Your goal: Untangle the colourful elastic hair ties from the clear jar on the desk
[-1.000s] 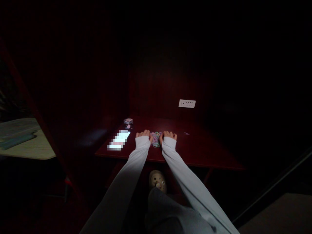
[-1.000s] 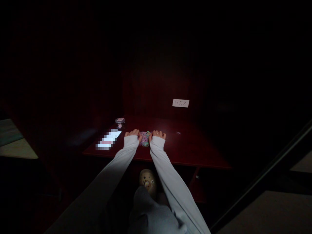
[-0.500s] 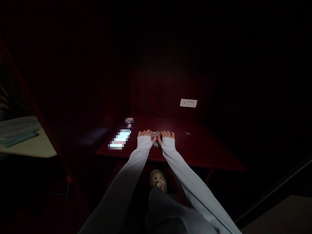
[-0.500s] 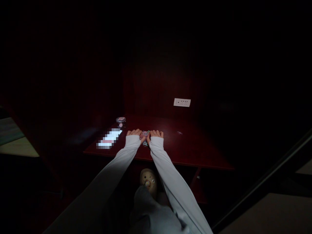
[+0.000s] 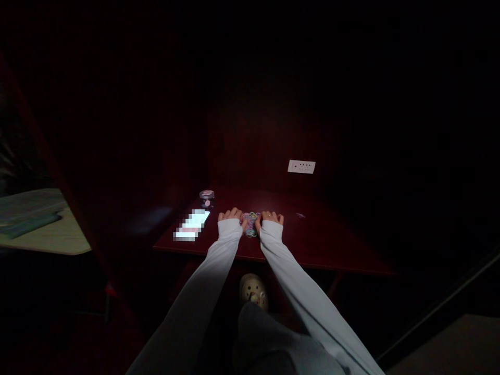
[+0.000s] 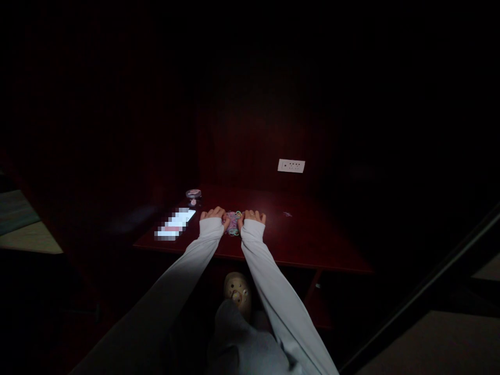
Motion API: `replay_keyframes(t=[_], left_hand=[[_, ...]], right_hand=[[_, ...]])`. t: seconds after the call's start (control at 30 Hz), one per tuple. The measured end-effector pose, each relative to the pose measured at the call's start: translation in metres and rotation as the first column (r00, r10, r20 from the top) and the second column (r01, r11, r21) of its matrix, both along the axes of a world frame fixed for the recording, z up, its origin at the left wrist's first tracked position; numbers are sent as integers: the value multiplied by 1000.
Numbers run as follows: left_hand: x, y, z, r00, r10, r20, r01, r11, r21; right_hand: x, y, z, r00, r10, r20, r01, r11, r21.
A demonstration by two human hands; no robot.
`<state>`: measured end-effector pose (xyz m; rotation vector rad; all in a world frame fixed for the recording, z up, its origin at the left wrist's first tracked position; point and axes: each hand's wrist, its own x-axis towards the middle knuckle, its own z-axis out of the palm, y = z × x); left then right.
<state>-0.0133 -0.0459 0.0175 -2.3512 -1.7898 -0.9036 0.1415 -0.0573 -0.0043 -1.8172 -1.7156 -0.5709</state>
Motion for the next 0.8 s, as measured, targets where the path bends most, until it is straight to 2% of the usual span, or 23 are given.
replay_keyframes(t=[0.1,0.2,0.27,0.37,0.47,0.57,0.63,0.7,0.8], left_hand=[[-2,0,1,998,42,36,-41,999,-33],[-3,2,0,996,64,55,-61,997,-50],[-3,4,-1,998,45,55,-42,998,-50],[-1,7,-5,998,-58,4,58,998,-17],[1,9,-7,989,-144,-33,144,989,11],[0,10,-8,983,-181,-13,181,983,-6],[-1,10,-8,975,-221,0,221,975,-17],[-2,10,-8,968,-252,-1,252,968,-23],[-1,8,-9,969,-246,-9,246,969,-12]], right_hand=[[1,-1,1,998,-51,-27,51,999,0],[2,-2,0,999,-43,-15,44,999,25],[1,-2,0,1000,8,8,-8,1000,25],[0,0,-2,984,170,44,-170,985,-19],[0,4,-5,972,233,-27,-234,972,-28],[9,13,-7,968,140,-210,-134,990,41],[25,19,-7,934,25,-355,10,995,96],[52,23,-6,879,-104,-465,175,978,113],[104,23,-5,785,-284,-551,380,922,67]])
